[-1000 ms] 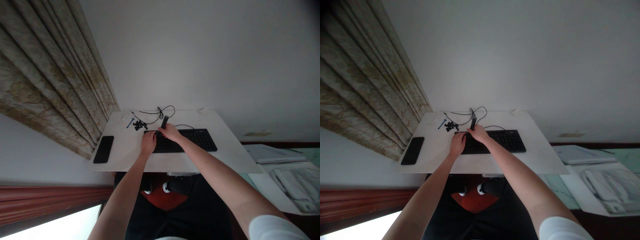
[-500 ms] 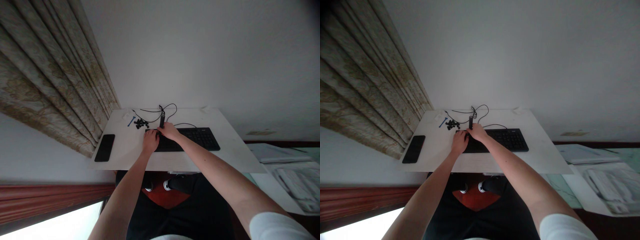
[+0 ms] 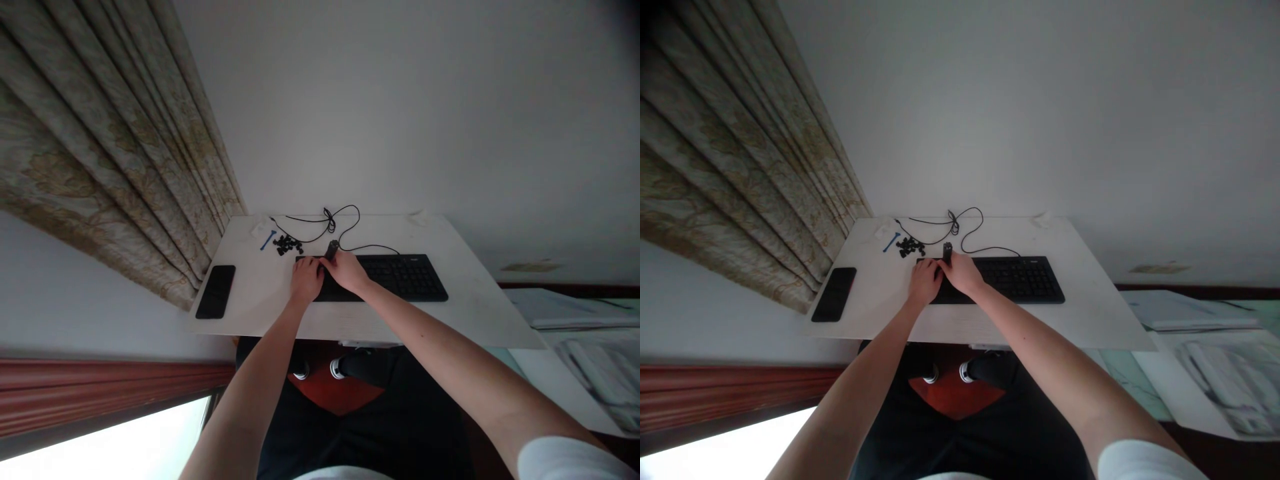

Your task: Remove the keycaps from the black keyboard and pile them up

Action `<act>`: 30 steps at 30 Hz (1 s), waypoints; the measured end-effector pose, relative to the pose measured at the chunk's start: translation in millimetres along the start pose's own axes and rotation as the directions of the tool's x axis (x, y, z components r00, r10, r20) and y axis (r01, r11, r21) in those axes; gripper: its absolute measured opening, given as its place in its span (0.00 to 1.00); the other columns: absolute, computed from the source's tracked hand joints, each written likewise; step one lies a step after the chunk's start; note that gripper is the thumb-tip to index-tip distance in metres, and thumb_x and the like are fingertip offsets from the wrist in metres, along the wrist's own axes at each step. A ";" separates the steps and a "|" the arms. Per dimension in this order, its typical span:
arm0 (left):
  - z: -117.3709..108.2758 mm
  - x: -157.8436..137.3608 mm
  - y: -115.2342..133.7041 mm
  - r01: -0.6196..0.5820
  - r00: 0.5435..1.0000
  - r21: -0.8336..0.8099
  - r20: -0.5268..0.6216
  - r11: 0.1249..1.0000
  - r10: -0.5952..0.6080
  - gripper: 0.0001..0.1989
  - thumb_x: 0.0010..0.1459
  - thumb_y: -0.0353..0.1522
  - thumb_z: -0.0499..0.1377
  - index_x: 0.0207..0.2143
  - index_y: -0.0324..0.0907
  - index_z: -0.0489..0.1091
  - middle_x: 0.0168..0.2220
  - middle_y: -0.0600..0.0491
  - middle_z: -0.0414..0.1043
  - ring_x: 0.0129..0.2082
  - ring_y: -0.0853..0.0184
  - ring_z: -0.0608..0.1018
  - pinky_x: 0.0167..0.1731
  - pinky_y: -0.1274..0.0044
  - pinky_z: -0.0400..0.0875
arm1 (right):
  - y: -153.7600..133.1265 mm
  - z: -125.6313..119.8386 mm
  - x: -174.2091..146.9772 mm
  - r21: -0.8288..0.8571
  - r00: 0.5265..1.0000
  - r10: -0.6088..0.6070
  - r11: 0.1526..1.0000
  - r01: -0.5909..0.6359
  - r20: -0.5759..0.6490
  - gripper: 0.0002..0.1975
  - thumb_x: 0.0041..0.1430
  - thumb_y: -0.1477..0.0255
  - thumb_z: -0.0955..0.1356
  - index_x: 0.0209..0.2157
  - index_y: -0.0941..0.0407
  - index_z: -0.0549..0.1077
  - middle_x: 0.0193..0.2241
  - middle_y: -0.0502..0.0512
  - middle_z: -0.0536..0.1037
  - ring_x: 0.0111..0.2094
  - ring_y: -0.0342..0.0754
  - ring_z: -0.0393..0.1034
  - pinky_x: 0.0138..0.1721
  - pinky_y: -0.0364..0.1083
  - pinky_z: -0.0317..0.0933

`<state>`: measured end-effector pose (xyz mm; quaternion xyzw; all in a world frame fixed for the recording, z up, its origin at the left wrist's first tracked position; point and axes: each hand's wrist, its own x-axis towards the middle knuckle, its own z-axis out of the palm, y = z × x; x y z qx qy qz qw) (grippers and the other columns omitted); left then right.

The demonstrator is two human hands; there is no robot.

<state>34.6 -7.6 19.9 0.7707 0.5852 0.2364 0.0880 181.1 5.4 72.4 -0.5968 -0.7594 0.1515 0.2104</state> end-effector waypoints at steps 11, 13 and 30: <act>-5.6 -1.0 3.9 0.027 0.999 0.030 0.028 0.999 -0.028 0.11 0.68 0.33 0.54 0.49 0.44 0.72 0.50 0.46 0.73 0.53 0.57 0.72 0.56 0.65 0.64 | -0.4 -12.3 19.1 -0.004 0.989 0.063 0.998 -0.063 0.132 0.12 0.68 0.65 0.67 0.36 0.59 0.78 0.32 0.60 0.83 0.35 0.52 0.79 0.34 0.42 0.63; -6.3 -1.4 4.6 0.022 0.999 0.037 0.030 0.999 -0.024 0.10 0.68 0.33 0.55 0.49 0.44 0.72 0.50 0.47 0.73 0.52 0.57 0.72 0.55 0.65 0.64 | 0.5 -16.6 21.5 0.022 0.982 0.085 0.996 -0.090 0.171 0.13 0.68 0.65 0.67 0.35 0.59 0.78 0.31 0.60 0.83 0.35 0.51 0.79 0.34 0.41 0.64; -6.6 -1.5 5.2 0.016 1.000 0.025 0.017 1.000 -0.016 0.10 0.68 0.32 0.55 0.49 0.45 0.73 0.49 0.47 0.73 0.52 0.57 0.72 0.54 0.66 0.64 | 4.3 -5.5 12.0 0.237 0.951 0.281 0.922 -0.305 0.130 0.14 0.68 0.65 0.67 0.36 0.62 0.78 0.29 0.63 0.83 0.35 0.53 0.81 0.40 0.45 0.71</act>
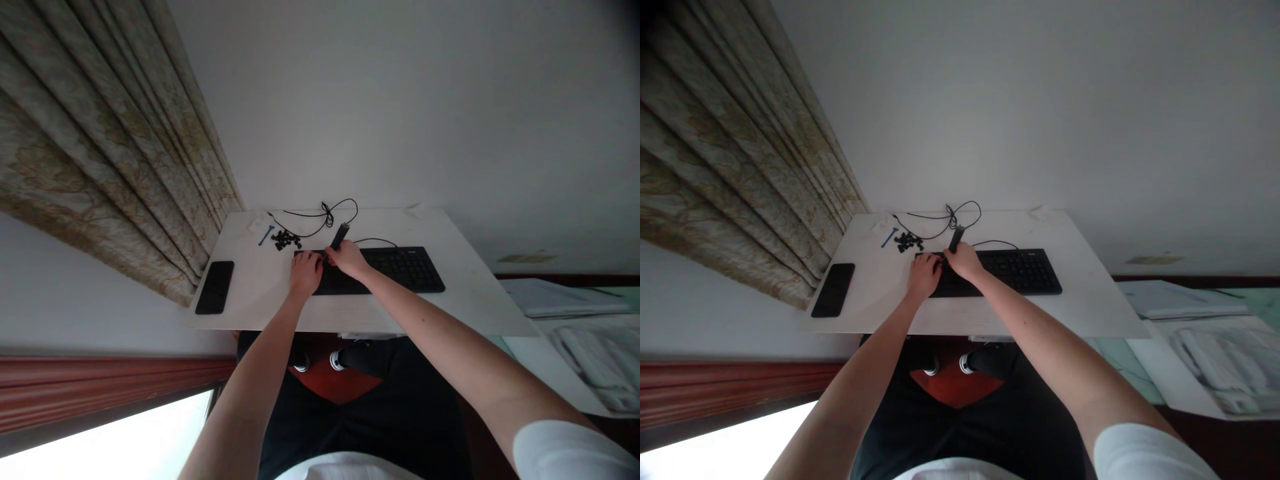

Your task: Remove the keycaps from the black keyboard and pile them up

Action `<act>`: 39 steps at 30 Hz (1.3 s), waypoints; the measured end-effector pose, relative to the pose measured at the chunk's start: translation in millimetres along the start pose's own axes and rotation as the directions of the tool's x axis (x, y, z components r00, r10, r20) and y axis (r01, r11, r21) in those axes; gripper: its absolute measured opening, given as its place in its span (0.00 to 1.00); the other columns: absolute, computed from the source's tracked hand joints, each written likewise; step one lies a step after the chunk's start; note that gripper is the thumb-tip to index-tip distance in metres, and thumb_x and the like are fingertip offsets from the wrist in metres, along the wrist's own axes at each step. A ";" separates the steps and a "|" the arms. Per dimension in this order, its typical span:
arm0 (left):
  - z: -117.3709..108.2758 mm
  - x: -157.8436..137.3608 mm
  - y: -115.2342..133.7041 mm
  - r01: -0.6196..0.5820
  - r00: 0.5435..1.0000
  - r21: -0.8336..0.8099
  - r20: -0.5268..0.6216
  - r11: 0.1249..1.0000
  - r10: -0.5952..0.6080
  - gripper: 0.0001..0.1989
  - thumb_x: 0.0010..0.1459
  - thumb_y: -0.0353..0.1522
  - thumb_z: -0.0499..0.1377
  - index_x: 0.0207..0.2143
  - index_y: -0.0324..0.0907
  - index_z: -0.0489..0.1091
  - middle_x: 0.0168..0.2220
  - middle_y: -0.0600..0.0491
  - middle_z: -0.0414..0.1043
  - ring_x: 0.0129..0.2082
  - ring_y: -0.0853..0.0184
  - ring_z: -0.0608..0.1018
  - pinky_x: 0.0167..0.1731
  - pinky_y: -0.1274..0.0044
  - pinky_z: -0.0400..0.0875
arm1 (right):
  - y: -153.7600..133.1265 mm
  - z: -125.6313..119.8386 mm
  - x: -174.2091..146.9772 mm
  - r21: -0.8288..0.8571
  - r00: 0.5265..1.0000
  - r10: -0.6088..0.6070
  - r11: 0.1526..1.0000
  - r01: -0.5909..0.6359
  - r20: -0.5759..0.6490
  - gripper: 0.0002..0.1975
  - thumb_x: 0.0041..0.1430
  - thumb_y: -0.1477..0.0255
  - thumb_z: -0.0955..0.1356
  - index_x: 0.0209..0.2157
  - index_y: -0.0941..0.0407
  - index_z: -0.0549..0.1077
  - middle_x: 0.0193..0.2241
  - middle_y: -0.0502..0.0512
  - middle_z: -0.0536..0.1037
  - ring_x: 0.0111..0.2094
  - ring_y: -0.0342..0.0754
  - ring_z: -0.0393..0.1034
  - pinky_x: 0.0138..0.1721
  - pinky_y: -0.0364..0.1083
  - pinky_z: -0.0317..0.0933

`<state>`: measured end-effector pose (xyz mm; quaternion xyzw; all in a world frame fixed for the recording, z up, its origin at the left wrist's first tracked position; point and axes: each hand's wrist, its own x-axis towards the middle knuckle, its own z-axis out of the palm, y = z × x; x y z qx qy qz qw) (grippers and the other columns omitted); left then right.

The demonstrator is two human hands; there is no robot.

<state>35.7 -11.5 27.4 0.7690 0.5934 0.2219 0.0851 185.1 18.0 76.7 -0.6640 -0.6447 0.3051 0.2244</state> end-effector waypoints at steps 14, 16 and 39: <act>2.3 -0.1 -2.9 -0.021 1.000 0.028 -0.003 0.999 0.021 0.11 0.69 0.33 0.54 0.50 0.45 0.72 0.50 0.47 0.72 0.52 0.57 0.71 0.54 0.66 0.64 | -22.0 -13.9 6.1 -0.188 0.990 -0.058 0.979 0.082 0.128 0.13 0.66 0.68 0.67 0.31 0.61 0.77 0.27 0.62 0.82 0.32 0.51 0.80 0.36 0.43 0.68; 2.3 0.1 -2.5 -0.015 1.000 0.025 0.002 1.000 0.015 0.11 0.69 0.33 0.54 0.50 0.45 0.72 0.50 0.47 0.72 0.52 0.57 0.71 0.54 0.66 0.64 | -20.8 -15.1 7.1 -0.182 0.987 -0.060 0.980 0.087 0.148 0.13 0.66 0.68 0.66 0.31 0.60 0.77 0.27 0.61 0.82 0.31 0.50 0.79 0.34 0.42 0.67; -0.3 0.1 0.0 -0.018 1.000 -0.017 -0.015 1.000 0.018 0.11 0.67 0.30 0.55 0.50 0.42 0.72 0.49 0.47 0.75 0.52 0.58 0.73 0.55 0.66 0.65 | -26.0 -8.8 9.0 -0.351 0.987 -0.112 0.925 0.146 0.115 0.16 0.67 0.64 0.67 0.40 0.63 0.79 0.41 0.72 0.82 0.46 0.59 0.79 0.44 0.46 0.68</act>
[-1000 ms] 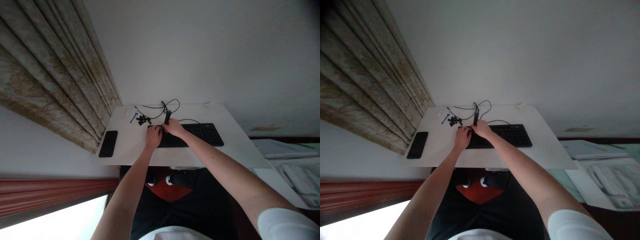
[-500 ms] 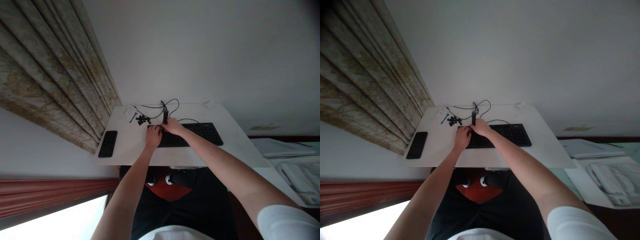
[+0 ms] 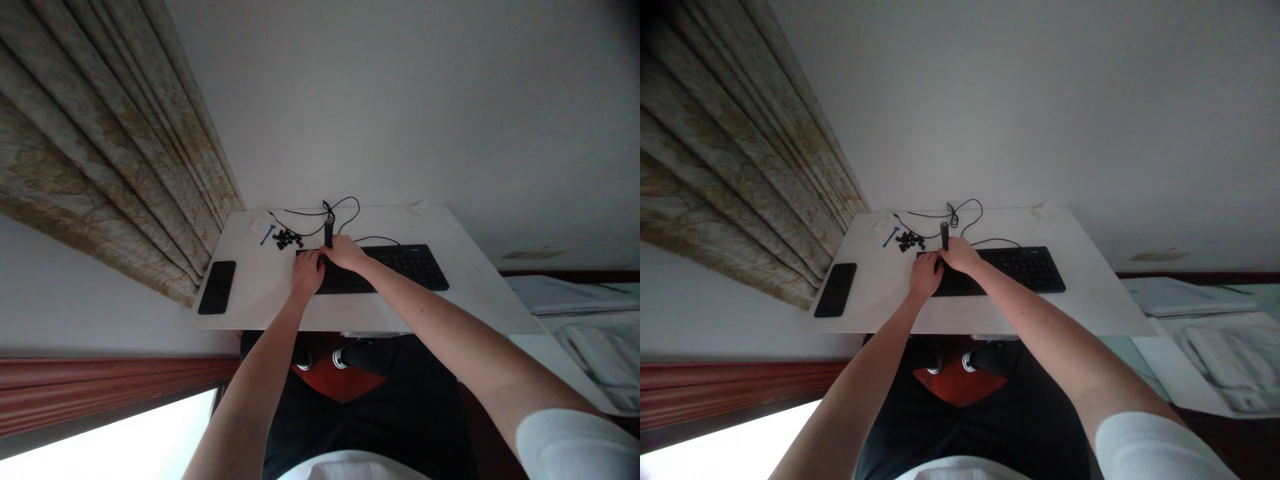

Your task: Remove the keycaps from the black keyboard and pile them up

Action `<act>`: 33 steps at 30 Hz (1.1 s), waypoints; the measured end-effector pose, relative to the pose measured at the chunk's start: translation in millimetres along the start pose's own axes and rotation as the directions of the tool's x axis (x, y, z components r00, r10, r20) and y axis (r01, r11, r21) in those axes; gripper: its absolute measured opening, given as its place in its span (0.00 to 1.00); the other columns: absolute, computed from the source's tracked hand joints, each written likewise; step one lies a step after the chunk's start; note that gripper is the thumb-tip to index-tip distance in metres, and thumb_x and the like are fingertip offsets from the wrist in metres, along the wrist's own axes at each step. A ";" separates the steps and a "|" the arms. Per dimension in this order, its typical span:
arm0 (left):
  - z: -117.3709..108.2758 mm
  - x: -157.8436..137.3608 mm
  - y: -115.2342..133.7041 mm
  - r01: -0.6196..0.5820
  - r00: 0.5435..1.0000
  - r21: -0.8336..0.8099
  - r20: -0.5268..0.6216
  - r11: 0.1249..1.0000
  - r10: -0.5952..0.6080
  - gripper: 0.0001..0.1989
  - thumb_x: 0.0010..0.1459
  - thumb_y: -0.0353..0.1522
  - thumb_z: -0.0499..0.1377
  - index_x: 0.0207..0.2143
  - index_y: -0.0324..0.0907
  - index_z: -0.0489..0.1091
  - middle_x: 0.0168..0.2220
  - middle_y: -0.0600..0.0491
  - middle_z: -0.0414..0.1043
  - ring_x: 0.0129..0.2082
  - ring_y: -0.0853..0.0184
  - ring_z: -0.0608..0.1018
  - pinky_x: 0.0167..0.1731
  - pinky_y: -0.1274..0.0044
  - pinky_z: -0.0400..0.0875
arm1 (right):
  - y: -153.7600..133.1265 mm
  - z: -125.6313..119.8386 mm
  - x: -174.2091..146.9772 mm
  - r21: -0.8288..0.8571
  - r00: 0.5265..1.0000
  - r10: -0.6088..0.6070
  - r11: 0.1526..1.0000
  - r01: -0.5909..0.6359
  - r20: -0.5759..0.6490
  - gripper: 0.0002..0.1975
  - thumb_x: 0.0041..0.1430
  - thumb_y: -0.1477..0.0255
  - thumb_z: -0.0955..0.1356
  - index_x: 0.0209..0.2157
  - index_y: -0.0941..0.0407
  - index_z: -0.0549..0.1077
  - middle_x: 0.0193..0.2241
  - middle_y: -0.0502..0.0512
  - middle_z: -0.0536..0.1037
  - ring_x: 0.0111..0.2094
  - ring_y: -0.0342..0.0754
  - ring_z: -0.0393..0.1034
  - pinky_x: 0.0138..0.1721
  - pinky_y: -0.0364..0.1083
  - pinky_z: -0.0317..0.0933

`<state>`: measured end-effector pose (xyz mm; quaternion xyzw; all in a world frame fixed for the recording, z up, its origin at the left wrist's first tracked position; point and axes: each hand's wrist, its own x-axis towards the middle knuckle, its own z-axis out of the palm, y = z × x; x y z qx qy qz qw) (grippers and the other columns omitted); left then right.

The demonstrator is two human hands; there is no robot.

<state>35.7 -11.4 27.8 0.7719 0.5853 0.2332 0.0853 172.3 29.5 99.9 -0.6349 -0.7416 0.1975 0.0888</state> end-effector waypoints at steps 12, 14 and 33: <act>1.5 1.1 -1.2 0.022 1.000 0.029 0.006 0.999 -0.022 0.10 0.70 0.30 0.51 0.46 0.41 0.71 0.46 0.46 0.75 0.51 0.57 0.73 0.53 0.66 0.65 | -15.9 -9.8 8.6 0.091 0.987 0.138 0.985 -0.145 0.081 0.11 0.63 0.72 0.68 0.38 0.67 0.79 0.27 0.68 0.81 0.35 0.55 0.80 0.39 0.46 0.71; 1.4 1.0 -1.6 0.026 1.000 0.018 0.014 0.999 -0.027 0.09 0.68 0.30 0.52 0.47 0.42 0.71 0.47 0.46 0.75 0.51 0.57 0.73 0.53 0.66 0.65 | -14.8 -10.3 7.0 0.096 0.987 0.139 0.984 -0.147 0.086 0.11 0.63 0.72 0.68 0.38 0.66 0.79 0.27 0.68 0.82 0.34 0.55 0.80 0.39 0.46 0.71; 1.1 1.0 -1.1 0.036 0.999 0.016 0.016 0.999 -0.036 0.10 0.69 0.31 0.52 0.48 0.43 0.72 0.48 0.46 0.74 0.52 0.57 0.73 0.54 0.65 0.65 | -7.3 -8.2 2.9 0.116 0.995 0.094 0.988 -0.097 0.031 0.13 0.65 0.68 0.68 0.35 0.63 0.79 0.26 0.65 0.81 0.36 0.56 0.80 0.40 0.46 0.70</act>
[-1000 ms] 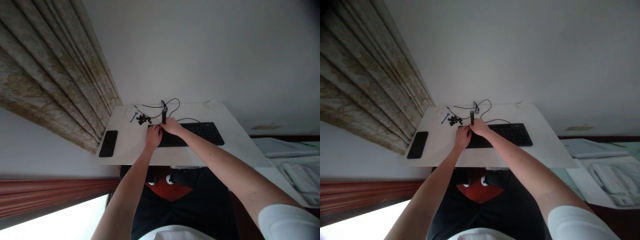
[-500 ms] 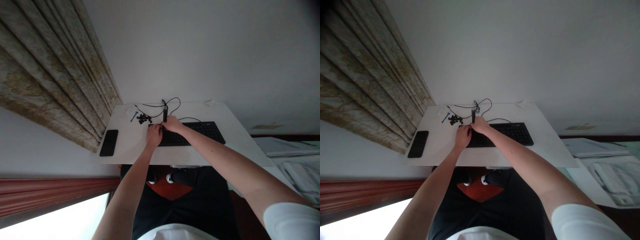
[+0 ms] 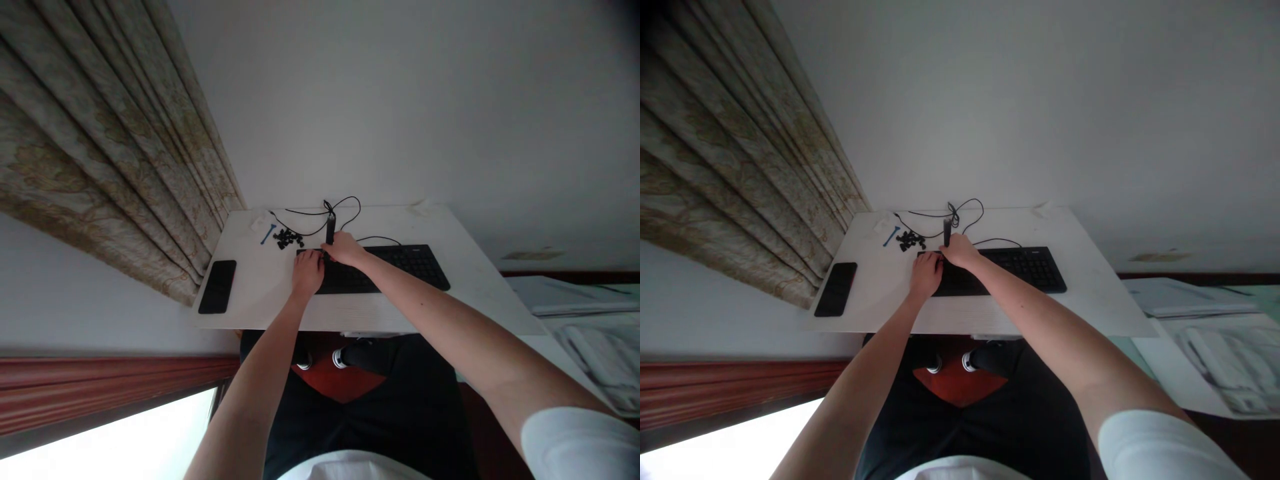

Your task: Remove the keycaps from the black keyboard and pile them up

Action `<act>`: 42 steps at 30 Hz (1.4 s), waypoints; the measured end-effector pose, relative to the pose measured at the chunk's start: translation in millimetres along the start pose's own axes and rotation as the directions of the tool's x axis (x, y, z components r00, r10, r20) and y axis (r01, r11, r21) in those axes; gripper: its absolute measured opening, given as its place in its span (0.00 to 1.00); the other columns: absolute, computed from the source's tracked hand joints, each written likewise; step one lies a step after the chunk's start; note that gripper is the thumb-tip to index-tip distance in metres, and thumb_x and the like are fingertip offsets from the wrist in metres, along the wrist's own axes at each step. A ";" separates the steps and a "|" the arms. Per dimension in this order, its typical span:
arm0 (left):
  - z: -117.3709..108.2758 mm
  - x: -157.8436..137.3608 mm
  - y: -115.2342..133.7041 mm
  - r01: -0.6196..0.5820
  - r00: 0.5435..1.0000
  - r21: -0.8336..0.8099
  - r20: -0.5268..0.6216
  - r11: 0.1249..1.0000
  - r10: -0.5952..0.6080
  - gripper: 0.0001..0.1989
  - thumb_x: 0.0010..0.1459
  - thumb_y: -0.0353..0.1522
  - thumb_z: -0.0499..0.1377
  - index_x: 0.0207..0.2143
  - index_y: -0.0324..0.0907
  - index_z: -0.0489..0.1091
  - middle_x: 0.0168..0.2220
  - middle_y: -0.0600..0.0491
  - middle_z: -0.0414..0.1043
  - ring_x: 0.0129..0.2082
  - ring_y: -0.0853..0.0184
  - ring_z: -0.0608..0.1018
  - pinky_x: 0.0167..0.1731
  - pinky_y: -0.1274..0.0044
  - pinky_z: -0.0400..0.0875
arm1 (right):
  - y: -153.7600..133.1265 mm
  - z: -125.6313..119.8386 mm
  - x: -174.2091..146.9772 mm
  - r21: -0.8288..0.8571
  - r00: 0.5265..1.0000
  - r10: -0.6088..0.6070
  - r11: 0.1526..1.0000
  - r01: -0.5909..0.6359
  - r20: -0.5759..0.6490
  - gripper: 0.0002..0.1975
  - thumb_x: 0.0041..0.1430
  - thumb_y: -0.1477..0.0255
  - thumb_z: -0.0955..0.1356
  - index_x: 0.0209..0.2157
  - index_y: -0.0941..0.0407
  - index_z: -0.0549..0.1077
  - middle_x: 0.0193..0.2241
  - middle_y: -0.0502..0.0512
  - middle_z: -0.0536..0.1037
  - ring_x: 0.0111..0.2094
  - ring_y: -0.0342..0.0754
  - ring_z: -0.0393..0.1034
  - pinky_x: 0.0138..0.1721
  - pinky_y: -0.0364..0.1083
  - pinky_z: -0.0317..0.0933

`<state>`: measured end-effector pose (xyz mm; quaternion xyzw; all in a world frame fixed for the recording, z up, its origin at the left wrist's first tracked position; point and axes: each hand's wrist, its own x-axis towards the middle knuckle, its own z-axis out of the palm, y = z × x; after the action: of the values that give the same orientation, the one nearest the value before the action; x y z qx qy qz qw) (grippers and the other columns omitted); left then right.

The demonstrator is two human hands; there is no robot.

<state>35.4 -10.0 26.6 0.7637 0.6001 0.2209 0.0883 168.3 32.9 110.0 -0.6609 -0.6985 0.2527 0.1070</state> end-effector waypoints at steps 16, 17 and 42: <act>0.1 0.1 0.0 -0.020 1.000 0.003 0.011 1.000 0.020 0.12 0.67 0.32 0.55 0.51 0.46 0.74 0.51 0.47 0.73 0.53 0.57 0.71 0.55 0.65 0.64 | 30.6 12.6 -13.8 0.009 0.984 -0.177 0.984 0.177 -0.034 0.13 0.69 0.66 0.65 0.39 0.59 0.78 0.33 0.59 0.83 0.36 0.51 0.79 0.35 0.42 0.65; 0.1 0.4 0.0 -0.018 1.000 0.003 0.013 1.000 0.018 0.12 0.67 0.32 0.55 0.51 0.46 0.74 0.51 0.47 0.73 0.53 0.57 0.71 0.55 0.65 0.64 | 31.0 11.1 -11.9 0.026 0.986 -0.168 0.985 0.169 -0.021 0.13 0.69 0.67 0.65 0.38 0.60 0.78 0.32 0.60 0.83 0.35 0.50 0.79 0.34 0.42 0.65; 2.6 -0.2 -1.9 -0.022 1.000 0.000 -0.006 1.000 0.022 0.10 0.68 0.33 0.55 0.48 0.42 0.73 0.50 0.45 0.74 0.53 0.56 0.72 0.55 0.65 0.64 | 27.0 10.5 -12.9 -0.099 0.929 -0.368 0.926 0.364 -0.028 0.11 0.68 0.66 0.67 0.38 0.58 0.79 0.29 0.57 0.81 0.32 0.51 0.77 0.33 0.44 0.61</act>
<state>34.9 -9.4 23.5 0.7695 0.5921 0.2242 0.0842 188.0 18.0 90.1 -0.5290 -0.8176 0.1807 0.1380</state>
